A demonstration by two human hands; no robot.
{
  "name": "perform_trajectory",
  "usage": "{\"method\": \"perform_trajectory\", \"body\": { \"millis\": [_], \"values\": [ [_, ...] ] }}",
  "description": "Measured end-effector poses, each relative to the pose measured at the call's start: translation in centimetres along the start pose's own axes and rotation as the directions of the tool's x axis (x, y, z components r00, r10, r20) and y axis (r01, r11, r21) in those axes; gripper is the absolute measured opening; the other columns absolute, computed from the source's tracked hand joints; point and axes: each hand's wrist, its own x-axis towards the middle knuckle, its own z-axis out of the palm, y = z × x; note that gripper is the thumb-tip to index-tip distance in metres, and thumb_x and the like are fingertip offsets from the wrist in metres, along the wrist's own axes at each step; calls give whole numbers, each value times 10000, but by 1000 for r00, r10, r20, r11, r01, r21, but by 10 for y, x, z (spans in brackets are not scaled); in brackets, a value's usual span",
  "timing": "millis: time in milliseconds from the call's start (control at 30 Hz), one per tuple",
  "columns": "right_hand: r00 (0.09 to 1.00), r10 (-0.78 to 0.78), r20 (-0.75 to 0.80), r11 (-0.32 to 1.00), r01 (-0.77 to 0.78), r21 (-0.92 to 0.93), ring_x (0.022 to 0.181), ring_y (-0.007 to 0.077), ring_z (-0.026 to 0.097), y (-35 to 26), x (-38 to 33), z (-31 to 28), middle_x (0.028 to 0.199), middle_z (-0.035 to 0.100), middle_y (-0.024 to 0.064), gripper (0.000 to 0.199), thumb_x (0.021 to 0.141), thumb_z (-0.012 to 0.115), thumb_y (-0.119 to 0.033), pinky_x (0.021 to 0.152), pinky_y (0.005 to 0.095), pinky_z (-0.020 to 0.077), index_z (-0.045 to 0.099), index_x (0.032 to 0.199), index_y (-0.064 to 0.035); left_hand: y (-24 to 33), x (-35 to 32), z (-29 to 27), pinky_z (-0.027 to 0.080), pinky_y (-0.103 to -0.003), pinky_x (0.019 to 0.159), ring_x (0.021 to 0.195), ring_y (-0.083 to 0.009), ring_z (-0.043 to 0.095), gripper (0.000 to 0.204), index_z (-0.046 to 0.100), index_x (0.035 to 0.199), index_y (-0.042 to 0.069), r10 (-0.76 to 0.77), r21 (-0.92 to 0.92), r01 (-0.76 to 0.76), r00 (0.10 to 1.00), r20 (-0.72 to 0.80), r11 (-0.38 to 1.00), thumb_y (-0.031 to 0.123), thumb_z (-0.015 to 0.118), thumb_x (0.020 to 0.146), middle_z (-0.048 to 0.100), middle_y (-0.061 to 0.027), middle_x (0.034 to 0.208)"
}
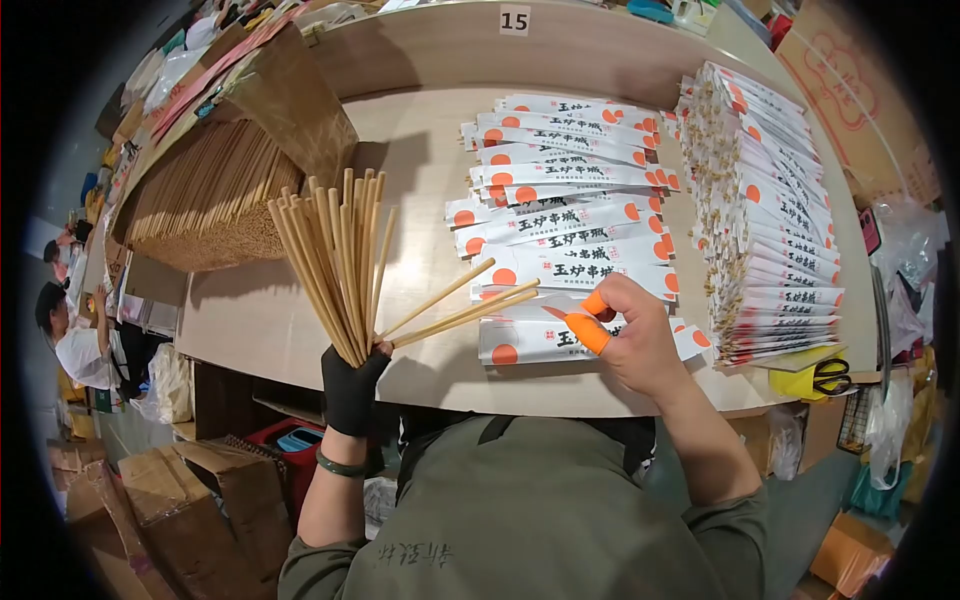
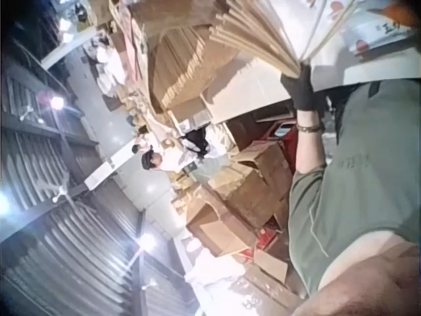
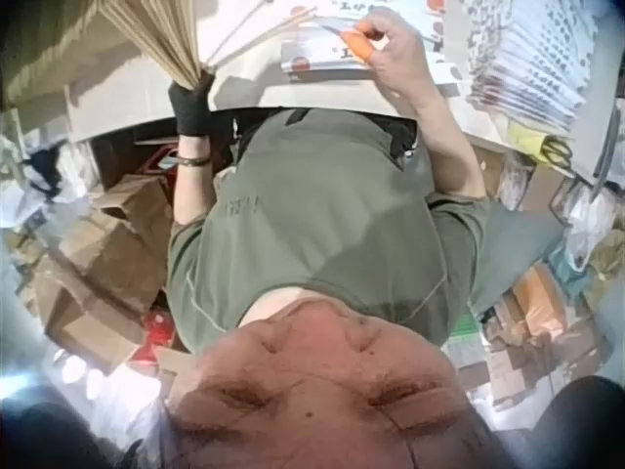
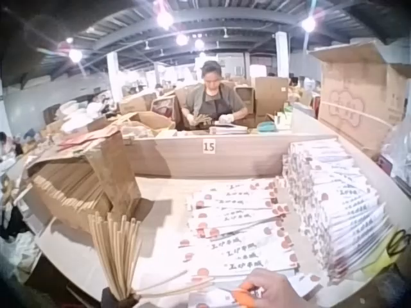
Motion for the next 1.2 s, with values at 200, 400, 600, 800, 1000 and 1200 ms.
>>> {"method": "perform_trajectory", "body": {
  "millis": [200,400,600,800,1000,1200],
  "values": [
    [857,-502,116,665,468,-582,656,224,512,7,-3,13,750,531,82,174,737,748,-55,601,325,434,576,742,-26,-2,2,-3,494,-262,736,734,-118,551,190,556,933,-28,28,10,-28,1000,-12,1000,27,686,806,568,-33,808],
    [903,-427,42,742,376,-554,681,250,559,52,-34,57,768,573,82,148,707,746,-52,562,343,464,615,773,-30,-11,-8,9,407,-216,574,650,-76,532,175,607,913,26,-6,3,6,997,-81,1000,132,708,818,594,9,741],
    [950,-308,-46,837,248,-487,668,217,532,53,-28,62,736,549,67,142,730,749,-52,564,308,447,634,809,-27,-22,-12,7,448,-237,628,692,-83,553,187,611,903,8,-44,54,46,998,-44,997,132,719,812,617,-9,772],
    [986,154,-55,986,-157,-50,679,116,502,42,-23,52,734,518,34,112,782,733,-22,603,241,419,621,792,-14,-12,-17,5,472,-264,670,729,-106,572,185,614,897,-4,-33,87,34,999,-15,996,110,723,800,619,-22,780],
    [894,433,116,833,-446,327,705,59,500,39,-15,32,768,529,-15,117,786,733,13,629,227,418,616,793,3,-14,-12,-5,488,-294,657,712,-137,606,236,637,899,-18,9,212,-19,999,47,977,138,753,765,658,-58,781],
    [987,127,101,992,-125,-31,698,116,549,27,-10,23,761,568,18,131,766,756,-56,615,260,435,632,773,-13,4,2,-17,495,-286,670,725,-129,610,169,630,896,-11,87,267,-115,989,117,957,97,711,795,639,-39,776]
  ]
}}
